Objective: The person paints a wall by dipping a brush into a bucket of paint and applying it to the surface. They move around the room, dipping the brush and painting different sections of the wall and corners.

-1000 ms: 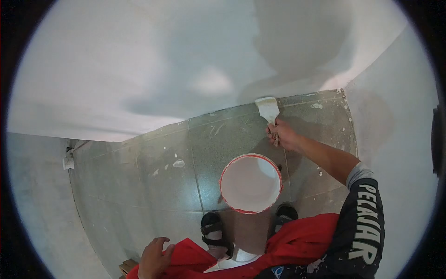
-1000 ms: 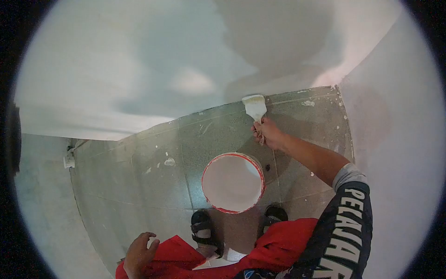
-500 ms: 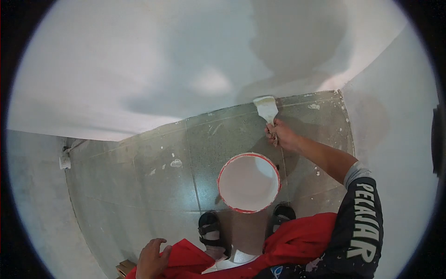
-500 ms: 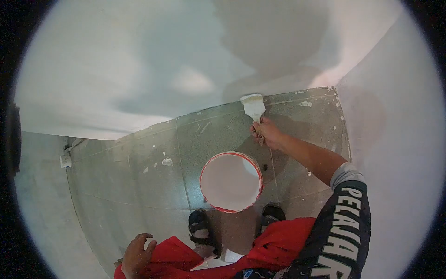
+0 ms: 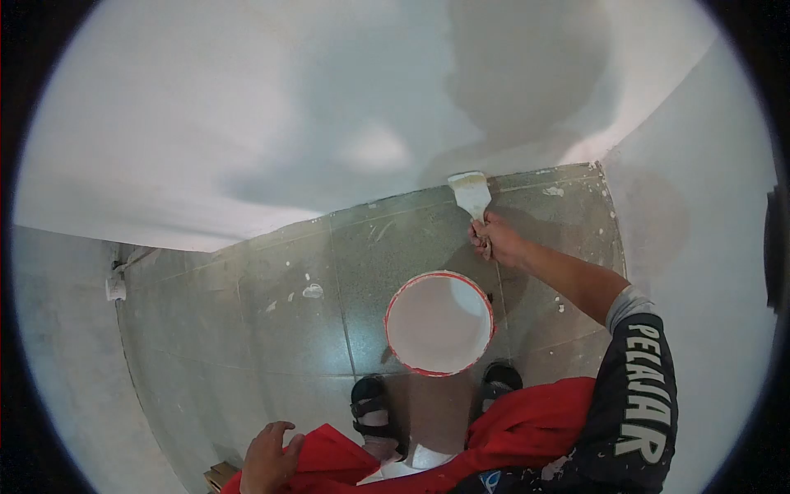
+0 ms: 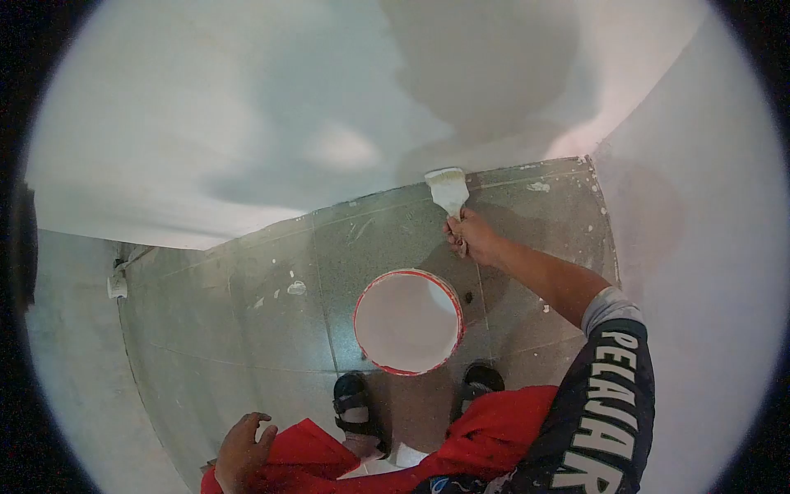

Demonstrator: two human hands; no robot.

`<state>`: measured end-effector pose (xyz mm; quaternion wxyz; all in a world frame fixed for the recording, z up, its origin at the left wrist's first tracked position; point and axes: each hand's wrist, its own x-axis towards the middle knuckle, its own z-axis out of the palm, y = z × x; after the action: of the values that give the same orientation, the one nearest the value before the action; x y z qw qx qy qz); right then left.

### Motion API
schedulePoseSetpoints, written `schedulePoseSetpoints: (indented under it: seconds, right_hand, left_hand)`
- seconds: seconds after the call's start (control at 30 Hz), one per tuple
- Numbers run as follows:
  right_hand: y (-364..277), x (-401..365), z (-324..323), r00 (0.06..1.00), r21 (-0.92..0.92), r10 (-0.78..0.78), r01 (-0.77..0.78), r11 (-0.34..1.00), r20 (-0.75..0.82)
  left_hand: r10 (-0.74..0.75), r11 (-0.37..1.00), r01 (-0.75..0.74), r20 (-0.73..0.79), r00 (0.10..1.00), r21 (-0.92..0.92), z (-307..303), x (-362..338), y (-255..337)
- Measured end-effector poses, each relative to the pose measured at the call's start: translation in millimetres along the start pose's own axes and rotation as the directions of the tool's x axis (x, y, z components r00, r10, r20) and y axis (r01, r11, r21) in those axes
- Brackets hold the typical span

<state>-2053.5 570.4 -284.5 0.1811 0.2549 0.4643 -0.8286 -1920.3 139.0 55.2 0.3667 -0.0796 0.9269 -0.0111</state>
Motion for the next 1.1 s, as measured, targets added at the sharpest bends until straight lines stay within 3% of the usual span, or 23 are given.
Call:
schedulePoseSetpoints:
  seconds: [0.1,0.17,0.3,0.37,0.67,0.77,0.87,0.93,1.03,1.1]
  right_hand:
    - [0.9,8.3,-1.0,0.999,0.018,0.021,-0.020,1.000,-0.024]
    - [-2.4,13.6,-4.6,0.990,0.001,0.120,-0.121,0.993,0.070]
    - [2.5,12.4,3.2,0.999,0.035,-0.027,0.026,0.999,0.024]
    - [2.0,3.9,5.7,0.994,-0.033,-0.113,0.113,0.993,0.004]
    - [-11.2,-8.9,-1.4,0.998,-0.087,0.065,-0.065,0.994,-0.009]
    - [-2.3,7.6,-13.9,1.000,0.016,-0.026,0.026,1.000,-0.005]
    - [-8.6,-3.2,-9.4,0.992,-0.062,-0.121,0.120,0.991,-0.023]
    - [-5.3,-10.0,-10.5,0.993,-0.065,-0.120,0.120,0.991,0.001]
    - [-11.1,-11.6,-14.6,0.996,-0.040,-0.092,0.092,0.995,0.010]
    - [-9.1,-10.3,-21.0,0.999,0.002,-0.052,0.052,0.999,0.000]
  left_hand:
    - [0.039,0.999,-0.039,-0.002,0.999,0.023,2.3,2.5,-6.3]
    - [0.043,0.999,-0.043,-0.005,0.999,0.005,2.1,1.0,-4.7]
    - [0.075,0.997,-0.075,-0.003,0.997,-0.018,5.9,4.8,-14.1]
    - [0.086,0.996,-0.086,-0.013,0.996,-0.016,6.7,4.5,-17.6]
    - [0.064,0.998,-0.064,-0.016,0.998,-0.011,5.7,1.6,-13.0]
    - [0.050,0.999,-0.050,-0.024,0.998,0.004,5.1,-2.3,-9.8]
    - [0.023,1.000,-0.023,-0.006,1.000,-0.019,2.7,-2.2,-4.6]
    - [0.010,0.999,-0.009,0.031,0.999,-0.038,3.6,-3.2,-9.9]
    - [0.100,0.995,-0.100,-0.010,0.995,0.015,6.4,2.7,-9.8]
    - [-0.025,1.000,0.024,0.048,0.999,0.016,1.5,0.4,0.3]
